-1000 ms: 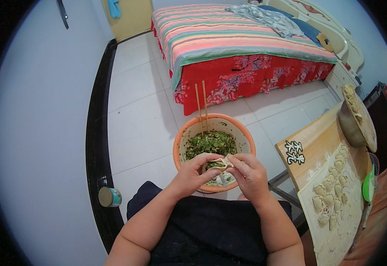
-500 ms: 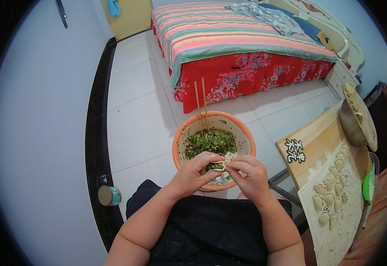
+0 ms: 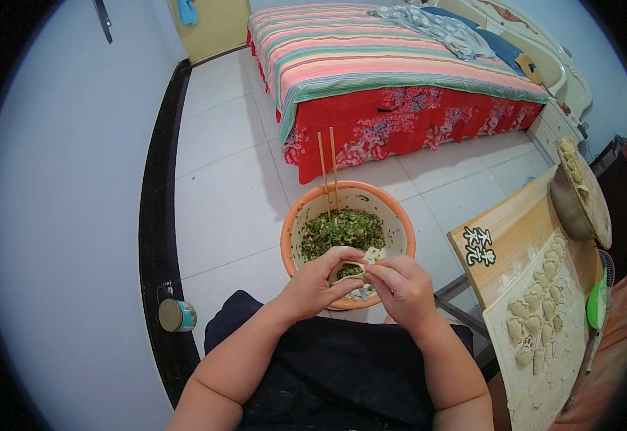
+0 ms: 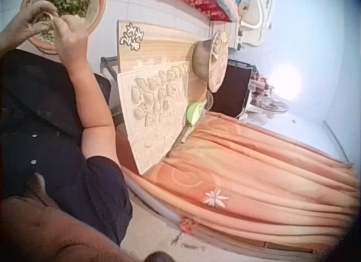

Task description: The person sits on the floor and repeatedly scoops a green vegetable filling from a bowl onto round dough wrappers using a small metal spatula. They fold and pinch the edges to seal the dumplings and place the finished units onto a wooden board.

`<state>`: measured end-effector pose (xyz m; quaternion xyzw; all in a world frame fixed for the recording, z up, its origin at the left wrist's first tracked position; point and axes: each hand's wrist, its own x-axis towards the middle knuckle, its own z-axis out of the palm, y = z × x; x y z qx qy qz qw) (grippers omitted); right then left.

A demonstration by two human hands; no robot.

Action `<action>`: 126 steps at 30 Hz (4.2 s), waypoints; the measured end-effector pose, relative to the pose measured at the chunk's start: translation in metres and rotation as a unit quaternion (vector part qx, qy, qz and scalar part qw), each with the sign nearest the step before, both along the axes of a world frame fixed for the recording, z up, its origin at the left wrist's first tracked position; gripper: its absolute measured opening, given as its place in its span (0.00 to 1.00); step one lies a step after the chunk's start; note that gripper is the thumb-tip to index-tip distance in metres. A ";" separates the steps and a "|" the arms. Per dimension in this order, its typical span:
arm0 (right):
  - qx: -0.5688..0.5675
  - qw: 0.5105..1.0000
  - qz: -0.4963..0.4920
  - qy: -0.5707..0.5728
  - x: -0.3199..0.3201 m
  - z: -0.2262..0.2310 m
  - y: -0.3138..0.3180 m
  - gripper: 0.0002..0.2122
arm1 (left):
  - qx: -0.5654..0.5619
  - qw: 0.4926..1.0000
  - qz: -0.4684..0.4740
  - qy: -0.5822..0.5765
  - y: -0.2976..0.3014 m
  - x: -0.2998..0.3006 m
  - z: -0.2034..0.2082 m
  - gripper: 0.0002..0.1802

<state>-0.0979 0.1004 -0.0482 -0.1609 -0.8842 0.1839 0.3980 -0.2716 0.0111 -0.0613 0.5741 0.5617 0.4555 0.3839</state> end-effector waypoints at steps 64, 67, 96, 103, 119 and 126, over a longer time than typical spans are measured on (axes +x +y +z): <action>-0.044 0.998 -0.019 0.045 -0.007 -0.002 0.001 0.12 | -0.047 0.990 -0.014 -0.133 0.008 0.009 -0.003 0.24; -0.018 0.999 -0.021 0.029 -0.008 0.002 -0.001 0.11 | -0.048 0.994 -0.008 -0.095 0.008 0.009 -0.004 0.23; -0.133 0.987 -0.083 0.042 -0.011 0.006 -0.007 0.08 | -0.035 0.984 -0.011 -0.176 0.011 0.014 -0.013 0.22; -0.257 0.961 -0.082 0.057 -0.011 -0.001 -0.005 0.09 | -0.031 0.984 0.012 -0.174 0.014 0.017 -0.021 0.21; -0.309 0.948 -0.073 0.026 -0.014 0.000 0.003 0.09 | -0.060 0.989 0.002 -0.133 0.017 0.020 -0.029 0.22; -0.086 0.989 -0.063 -0.106 -0.018 -0.002 0.009 0.14 | -0.057 0.994 0.007 -0.092 0.018 0.022 -0.026 0.21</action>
